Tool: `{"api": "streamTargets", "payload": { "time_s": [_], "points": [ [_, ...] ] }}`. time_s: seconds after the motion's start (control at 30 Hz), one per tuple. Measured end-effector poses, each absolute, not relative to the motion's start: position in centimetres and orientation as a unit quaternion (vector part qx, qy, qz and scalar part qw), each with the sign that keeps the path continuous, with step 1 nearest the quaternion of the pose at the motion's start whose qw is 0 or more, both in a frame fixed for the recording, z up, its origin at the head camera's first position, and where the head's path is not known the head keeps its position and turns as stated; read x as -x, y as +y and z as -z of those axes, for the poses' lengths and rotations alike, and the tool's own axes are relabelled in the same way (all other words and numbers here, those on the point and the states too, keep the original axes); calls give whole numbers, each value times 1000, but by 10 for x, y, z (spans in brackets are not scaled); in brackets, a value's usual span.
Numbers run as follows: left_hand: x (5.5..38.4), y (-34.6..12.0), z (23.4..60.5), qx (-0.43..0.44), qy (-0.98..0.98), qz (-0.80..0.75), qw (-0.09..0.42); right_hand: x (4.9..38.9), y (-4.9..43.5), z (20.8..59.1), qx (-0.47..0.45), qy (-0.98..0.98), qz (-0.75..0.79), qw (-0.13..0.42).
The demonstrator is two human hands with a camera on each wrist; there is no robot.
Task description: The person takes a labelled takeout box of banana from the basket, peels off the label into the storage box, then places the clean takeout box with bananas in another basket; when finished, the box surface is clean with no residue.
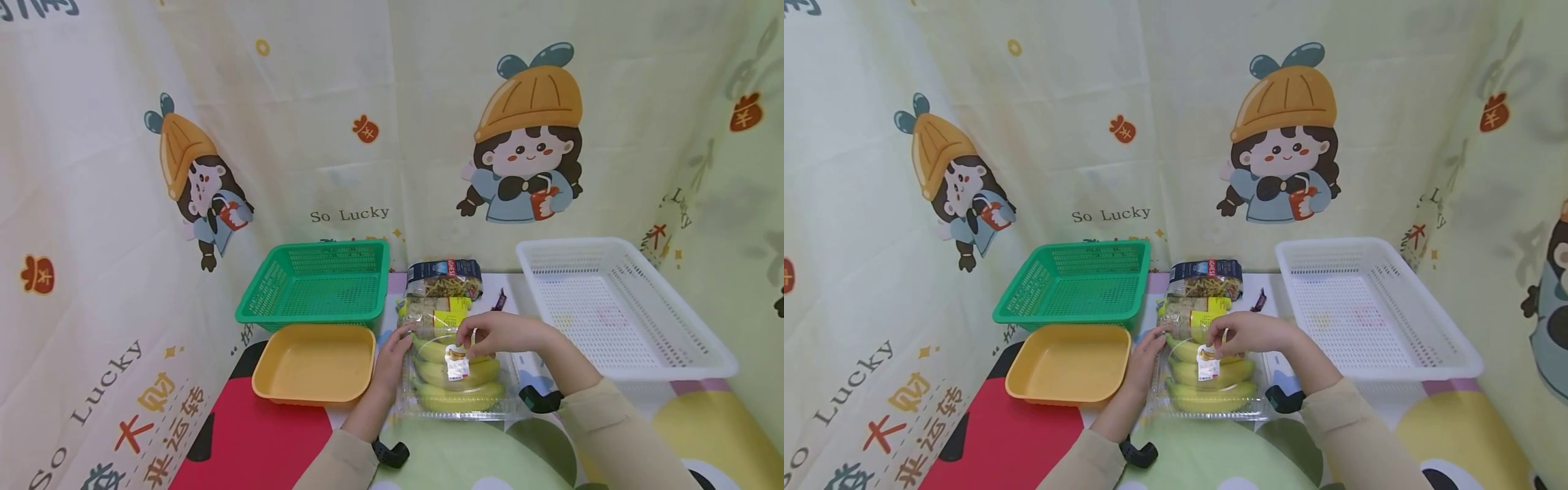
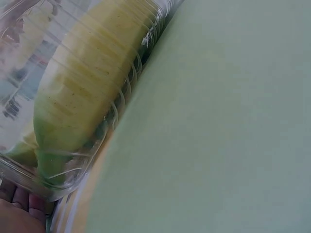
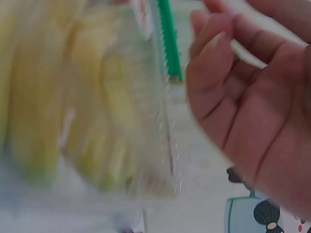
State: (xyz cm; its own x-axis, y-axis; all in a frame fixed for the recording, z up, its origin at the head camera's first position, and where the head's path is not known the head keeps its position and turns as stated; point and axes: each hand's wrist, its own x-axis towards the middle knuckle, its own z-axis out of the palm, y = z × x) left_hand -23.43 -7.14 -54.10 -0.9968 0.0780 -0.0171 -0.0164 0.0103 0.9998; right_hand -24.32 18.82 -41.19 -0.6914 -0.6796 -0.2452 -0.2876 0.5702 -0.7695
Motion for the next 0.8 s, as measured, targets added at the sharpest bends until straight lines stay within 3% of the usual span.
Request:
{"api": "streamTargets", "payload": {
  "time_s": [0.27, 0.8],
  "points": [
    [235, -73, 543, -12, 712, -701, 35, 247, 177, 410, 287, 851, 334, 287],
    [235, -73, 544, -6, 721, -692, 39, 245, 183, 432, 357, 854, 273, 263]
  ]
}}
